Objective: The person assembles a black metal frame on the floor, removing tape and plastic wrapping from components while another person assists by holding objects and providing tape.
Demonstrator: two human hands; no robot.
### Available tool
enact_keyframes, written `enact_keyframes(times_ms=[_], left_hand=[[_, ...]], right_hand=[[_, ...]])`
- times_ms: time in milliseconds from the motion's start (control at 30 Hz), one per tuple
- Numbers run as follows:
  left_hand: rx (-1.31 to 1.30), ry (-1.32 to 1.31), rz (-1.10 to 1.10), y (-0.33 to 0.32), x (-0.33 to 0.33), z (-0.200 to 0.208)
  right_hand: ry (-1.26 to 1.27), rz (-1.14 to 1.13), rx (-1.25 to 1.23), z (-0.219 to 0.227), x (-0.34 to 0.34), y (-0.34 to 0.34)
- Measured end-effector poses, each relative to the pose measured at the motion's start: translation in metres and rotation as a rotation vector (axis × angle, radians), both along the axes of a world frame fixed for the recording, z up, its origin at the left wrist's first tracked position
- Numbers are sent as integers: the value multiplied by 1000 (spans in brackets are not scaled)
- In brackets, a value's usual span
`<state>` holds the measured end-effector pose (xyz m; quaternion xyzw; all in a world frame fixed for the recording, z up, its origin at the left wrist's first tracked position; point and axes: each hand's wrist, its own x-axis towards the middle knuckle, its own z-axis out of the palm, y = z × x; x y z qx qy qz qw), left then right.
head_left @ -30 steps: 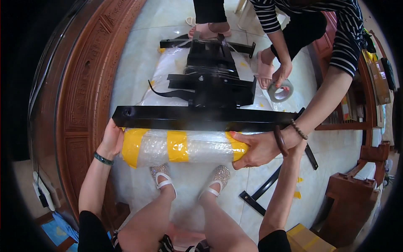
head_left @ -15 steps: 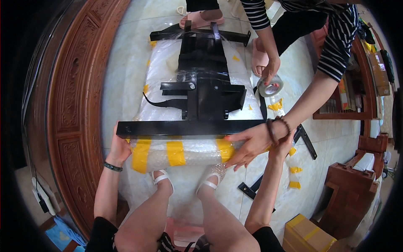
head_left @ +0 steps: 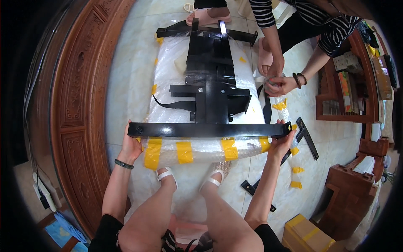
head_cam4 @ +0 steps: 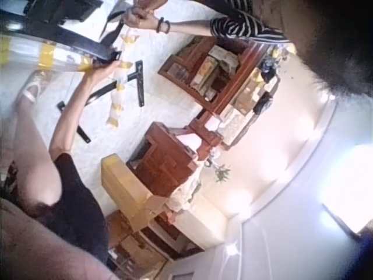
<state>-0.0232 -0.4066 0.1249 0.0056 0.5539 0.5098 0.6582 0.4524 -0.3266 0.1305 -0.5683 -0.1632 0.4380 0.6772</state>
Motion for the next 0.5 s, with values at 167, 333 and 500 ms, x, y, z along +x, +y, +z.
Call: enact_keyframes(times_ms=[167,333,500], left_hand=[[-4,-15,12,-3,-2,-5],[-15,32,-22,-3,0,-4],[-3,19,-14,-4,2,-8]], right_hand=[[7,-12,5,-12,0,-2],[4,-25,23,-8,-3,-3],[-3,-25,16,-8,-4,-5]])
